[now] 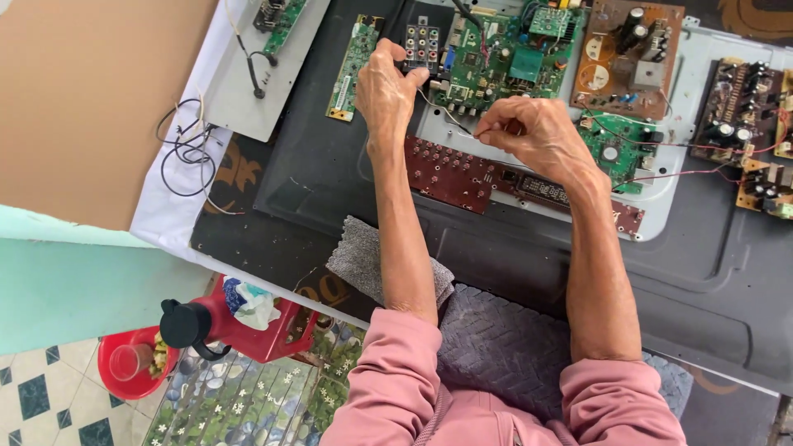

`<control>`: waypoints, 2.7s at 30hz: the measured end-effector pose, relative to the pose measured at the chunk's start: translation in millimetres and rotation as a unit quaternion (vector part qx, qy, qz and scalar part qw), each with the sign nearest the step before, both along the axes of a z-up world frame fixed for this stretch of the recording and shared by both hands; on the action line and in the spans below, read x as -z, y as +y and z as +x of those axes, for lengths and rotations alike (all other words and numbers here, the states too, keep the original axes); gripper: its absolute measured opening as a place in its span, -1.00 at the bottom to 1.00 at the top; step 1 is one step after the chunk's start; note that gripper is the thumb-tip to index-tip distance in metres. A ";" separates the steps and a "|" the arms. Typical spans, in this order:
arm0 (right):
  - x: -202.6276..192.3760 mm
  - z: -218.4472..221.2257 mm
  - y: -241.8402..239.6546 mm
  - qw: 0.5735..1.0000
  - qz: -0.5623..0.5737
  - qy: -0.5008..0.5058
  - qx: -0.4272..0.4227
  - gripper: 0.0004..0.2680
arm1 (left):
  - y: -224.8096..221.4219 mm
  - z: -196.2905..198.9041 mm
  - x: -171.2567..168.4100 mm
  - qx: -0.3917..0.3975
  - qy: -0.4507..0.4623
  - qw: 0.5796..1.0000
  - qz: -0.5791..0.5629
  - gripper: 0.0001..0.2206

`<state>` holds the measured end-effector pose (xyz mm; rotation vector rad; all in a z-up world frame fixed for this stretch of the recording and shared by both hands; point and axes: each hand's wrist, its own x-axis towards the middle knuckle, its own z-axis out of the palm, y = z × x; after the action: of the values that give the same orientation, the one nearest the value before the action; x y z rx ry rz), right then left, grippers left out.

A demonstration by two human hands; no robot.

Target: Repairing a connector port on a television by unscrewing the module from the circuit board and inspecting the connections.

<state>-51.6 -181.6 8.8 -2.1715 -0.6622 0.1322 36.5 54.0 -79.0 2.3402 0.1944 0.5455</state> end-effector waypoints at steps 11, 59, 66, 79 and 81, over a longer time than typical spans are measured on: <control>9.5 4.2 -5.2 0.999 0.004 -0.024 -0.024 -0.97 | -0.3 1.3 -4.1 -0.023 0.031 0.998 0.041 -0.50; 22.9 20.9 -48.2 0.872 0.463 -0.001 0.158 -0.56 | -75.0 -24.0 -67.5 0.392 0.093 0.731 -0.551 -0.77; 17.4 15.0 -55.2 0.868 0.450 -0.022 0.208 -0.62 | -87.2 -34.5 -81.0 0.388 0.110 0.779 -0.480 -0.48; 3.5 9.3 -61.6 0.894 0.427 -0.098 0.095 -0.77 | -89.5 -44.1 -100.2 0.474 0.056 0.809 -0.343 -0.48; -3.0 6.3 -60.3 0.898 0.421 -0.094 0.083 -0.75 | -89.3 -50.0 -106.9 0.529 0.072 0.763 -0.364 -0.50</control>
<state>-45.3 -242.0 11.8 -1.3882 -0.5014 -0.3975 -13.5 -35.3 27.9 1.3700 -0.7101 -0.2687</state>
